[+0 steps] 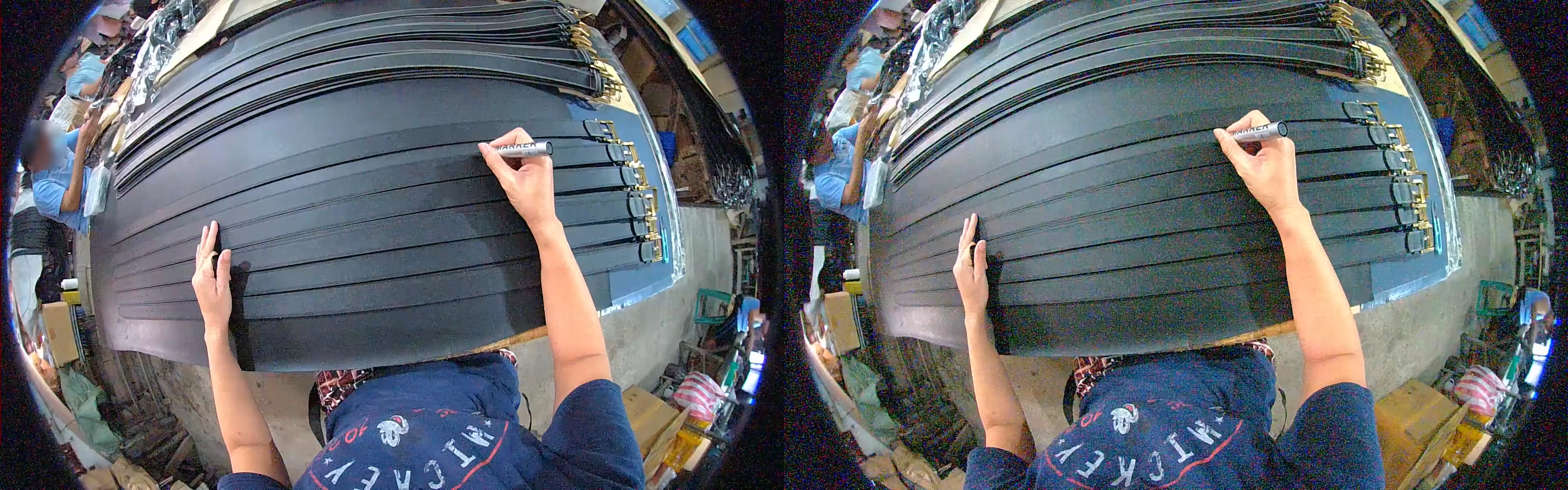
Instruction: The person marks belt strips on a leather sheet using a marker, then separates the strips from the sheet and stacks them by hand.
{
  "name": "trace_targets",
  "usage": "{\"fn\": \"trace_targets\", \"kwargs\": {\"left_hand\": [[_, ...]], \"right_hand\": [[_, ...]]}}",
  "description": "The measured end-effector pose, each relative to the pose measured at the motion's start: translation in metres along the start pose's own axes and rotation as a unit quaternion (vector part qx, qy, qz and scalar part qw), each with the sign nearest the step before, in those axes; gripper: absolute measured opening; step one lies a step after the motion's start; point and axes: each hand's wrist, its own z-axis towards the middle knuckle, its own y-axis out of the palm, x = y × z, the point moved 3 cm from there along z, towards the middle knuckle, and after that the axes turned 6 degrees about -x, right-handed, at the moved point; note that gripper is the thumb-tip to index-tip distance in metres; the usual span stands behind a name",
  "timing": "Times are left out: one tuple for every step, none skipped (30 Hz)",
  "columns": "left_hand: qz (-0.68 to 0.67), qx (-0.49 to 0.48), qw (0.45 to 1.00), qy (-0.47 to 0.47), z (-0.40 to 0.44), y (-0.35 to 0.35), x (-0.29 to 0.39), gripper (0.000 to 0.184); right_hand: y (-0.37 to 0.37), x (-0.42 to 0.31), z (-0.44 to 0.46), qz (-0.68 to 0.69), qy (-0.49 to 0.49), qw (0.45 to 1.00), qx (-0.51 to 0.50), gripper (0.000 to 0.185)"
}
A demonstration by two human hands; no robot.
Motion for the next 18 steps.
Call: {"fn": "trace_targets", "kwargs": {"left_hand": [[-0.001, 0.0, 1.0, 0.0, 0.0, 0.0, 0.0, 0.036], [-0.002, 0.0, 1.0, 0.0, 0.0, 0.0, 0.001, 0.036], [-0.003, 0.0, 1.0, 0.0, 0.0, 0.0, 0.001, 0.035], [-0.008, 0.0, 1.0, -0.002, 0.0, 0.0, 0.0, 0.037], [-0.012, 0.0, 1.0, -0.004, 0.0, 0.0, -0.001, 0.038], [-0.016, 0.001, 1.0, -0.005, 0.0, 0.0, -0.001, 0.04], [-0.017, 0.006, 1.0, -0.007, 0.0, -0.001, 0.001, 0.04], [-0.019, 0.012, 1.0, -0.009, 0.0, -0.001, 0.005, 0.04], [-0.02, 0.018, 1.0, -0.011, 0.001, -0.001, 0.007, 0.041], [-0.012, 0.016, 1.0, -0.008, 0.0, -0.001, 0.006, 0.039], [-0.005, 0.013, 1.0, -0.004, 0.0, -0.001, 0.004, 0.037], [0.003, 0.009, 1.0, 0.0, 0.0, -0.001, 0.003, 0.035], [0.007, 0.009, 1.0, 0.002, 0.0, -0.001, 0.002, 0.035], [0.01, 0.01, 1.0, 0.004, 0.0, -0.001, 0.001, 0.035], [0.014, 0.01, 1.0, 0.006, 0.0, -0.001, 0.0, 0.035], [0.003, 0.008, 1.0, -0.004, 0.0, 0.0, -0.001, 0.037], [-0.009, 0.007, 1.0, -0.015, -0.001, 0.0, -0.002, 0.039], [-0.02, 0.005, 0.999, -0.025, -0.001, 0.0, -0.003, 0.041]], "right_hand": [[0.0, -0.001, 0.0, -0.004, 0.0, 1.0, 0.002, 0.019], [0.001, -0.001, 0.0, -0.001, 0.002, 1.0, 0.002, 0.019], [0.001, 0.0, 0.0, 0.003, 0.005, 1.0, 0.002, 0.019], [0.001, 0.0, 0.0, 0.007, 0.008, 1.0, 0.002, 0.019], [0.0, -0.001, 0.0, 0.011, 0.005, 1.0, 0.008, 0.02], [0.0, -0.001, -0.001, 0.015, 0.002, 1.0, 0.015, 0.02], [-0.001, -0.001, -0.001, 0.02, -0.001, 1.0, 0.02, 0.02], [-0.003, 0.003, -0.002, 0.066, 0.012, 0.997, 0.034, 0.021], [-0.006, 0.007, -0.003, 0.112, 0.025, 0.992, 0.048, 0.022], [-0.009, 0.011, -0.004, 0.158, 0.038, 0.985, 0.06, 0.023], [-0.01, 0.012, -0.005, 0.158, 0.045, 0.985, 0.057, 0.024], [-0.011, 0.01, -0.005, 0.128, 0.046, 0.99, 0.044, 0.024], [-0.011, 0.008, -0.006, 0.097, 0.048, 0.994, 0.033, 0.024], [-0.011, 0.007, -0.006, 0.067, 0.05, 0.996, 0.022, 0.023], [-0.012, 0.008, -0.006, 0.043, 0.037, 0.998, 0.026, 0.022], [-0.012, 0.009, -0.006, 0.037, 0.038, 0.998, 0.028, 0.022], [-0.011, 0.011, -0.005, 0.031, 0.04, 0.998, 0.029, 0.021], [-0.011, 0.012, -0.005, 0.025, 0.041, 0.998, 0.031, 0.021]]}}
